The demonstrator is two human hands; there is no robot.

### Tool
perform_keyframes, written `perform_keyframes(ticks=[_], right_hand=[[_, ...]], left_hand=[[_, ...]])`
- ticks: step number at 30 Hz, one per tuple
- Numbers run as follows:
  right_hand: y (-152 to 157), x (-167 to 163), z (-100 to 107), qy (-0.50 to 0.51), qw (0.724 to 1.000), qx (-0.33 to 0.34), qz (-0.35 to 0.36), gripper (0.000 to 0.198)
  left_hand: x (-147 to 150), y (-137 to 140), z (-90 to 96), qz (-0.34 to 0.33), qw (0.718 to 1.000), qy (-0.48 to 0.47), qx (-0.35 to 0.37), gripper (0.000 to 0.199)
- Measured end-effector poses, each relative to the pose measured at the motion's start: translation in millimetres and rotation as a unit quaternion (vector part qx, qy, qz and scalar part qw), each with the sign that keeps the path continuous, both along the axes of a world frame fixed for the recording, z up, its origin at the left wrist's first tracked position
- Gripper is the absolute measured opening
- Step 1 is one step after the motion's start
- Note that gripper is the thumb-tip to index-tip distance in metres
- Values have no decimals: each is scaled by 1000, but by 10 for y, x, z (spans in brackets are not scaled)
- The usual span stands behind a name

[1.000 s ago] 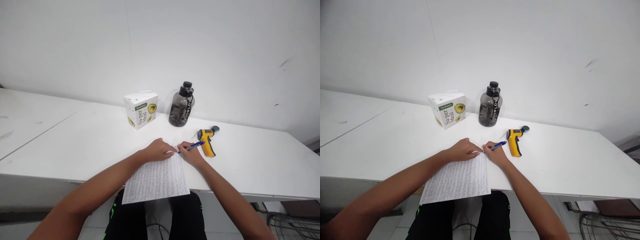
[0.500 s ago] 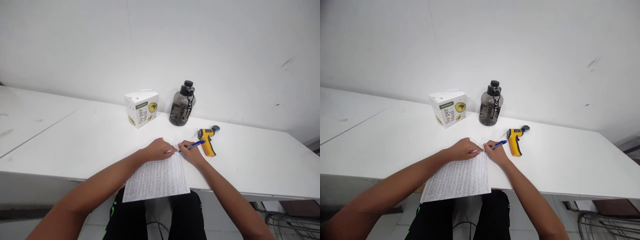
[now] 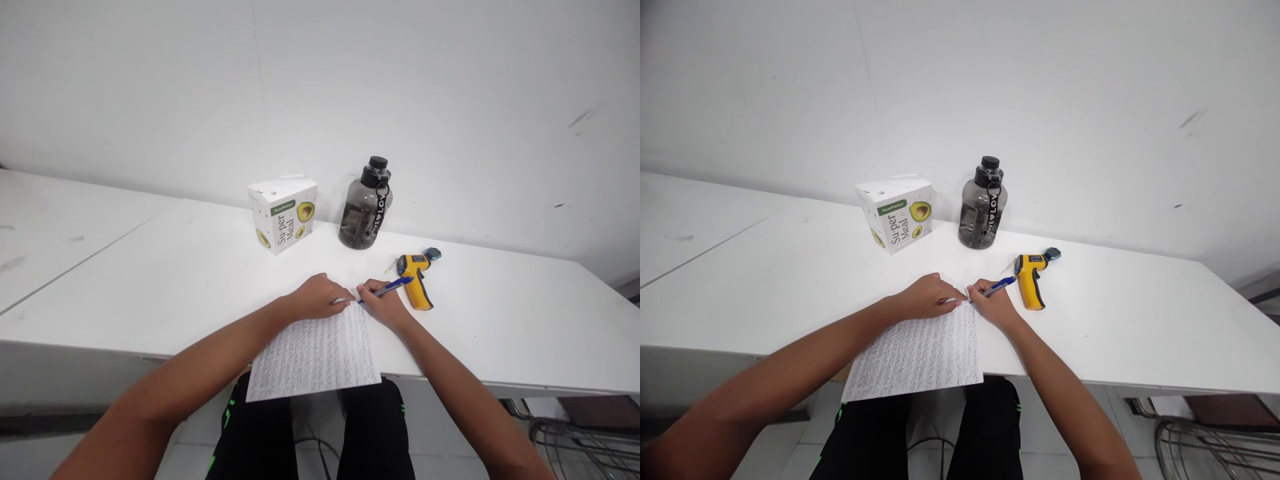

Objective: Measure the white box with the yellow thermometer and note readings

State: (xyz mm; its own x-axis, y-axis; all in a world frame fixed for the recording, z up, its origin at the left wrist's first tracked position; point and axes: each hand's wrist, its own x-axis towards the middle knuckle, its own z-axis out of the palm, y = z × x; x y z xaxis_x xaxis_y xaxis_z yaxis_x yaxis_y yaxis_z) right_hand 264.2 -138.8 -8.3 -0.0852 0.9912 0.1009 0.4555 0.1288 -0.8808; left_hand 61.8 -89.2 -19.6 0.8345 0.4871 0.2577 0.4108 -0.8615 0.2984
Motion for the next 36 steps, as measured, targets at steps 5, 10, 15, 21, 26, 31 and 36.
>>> perform_keyframes(ticks=[5, 10, 15, 21, 26, 31, 36], right_hand=[[7, 6, -2, -1, 1000, 5, -4, 33], [7, 20, -14, -5, 1000, 2, 6, 34], [12, 27, -42, -3, 1000, 5, -10, 34], [5, 17, -28, 3, 1000, 6, -6, 33], [2, 40, -6, 18, 1000, -12, 5, 36], [-6, 59, 13, 10, 998, 39, -54, 43], [-12, 43, 18, -25, 990, 75, -113, 52]], left_hand=[[-5, -2, -3, 0, 1000, -3, 5, 27], [-6, -9, 4, 0, 1000, 0, 3, 29], [-7, -12, 14, -2, 1000, -1, -4, 29], [-6, -16, 35, -4, 1000, -3, -11, 28], [-9, -21, 44, -2, 1000, -1, -13, 27], [-14, -31, 68, -4, 1000, 0, -11, 29], [-25, -30, 62, -8, 1000, -4, -11, 29]])
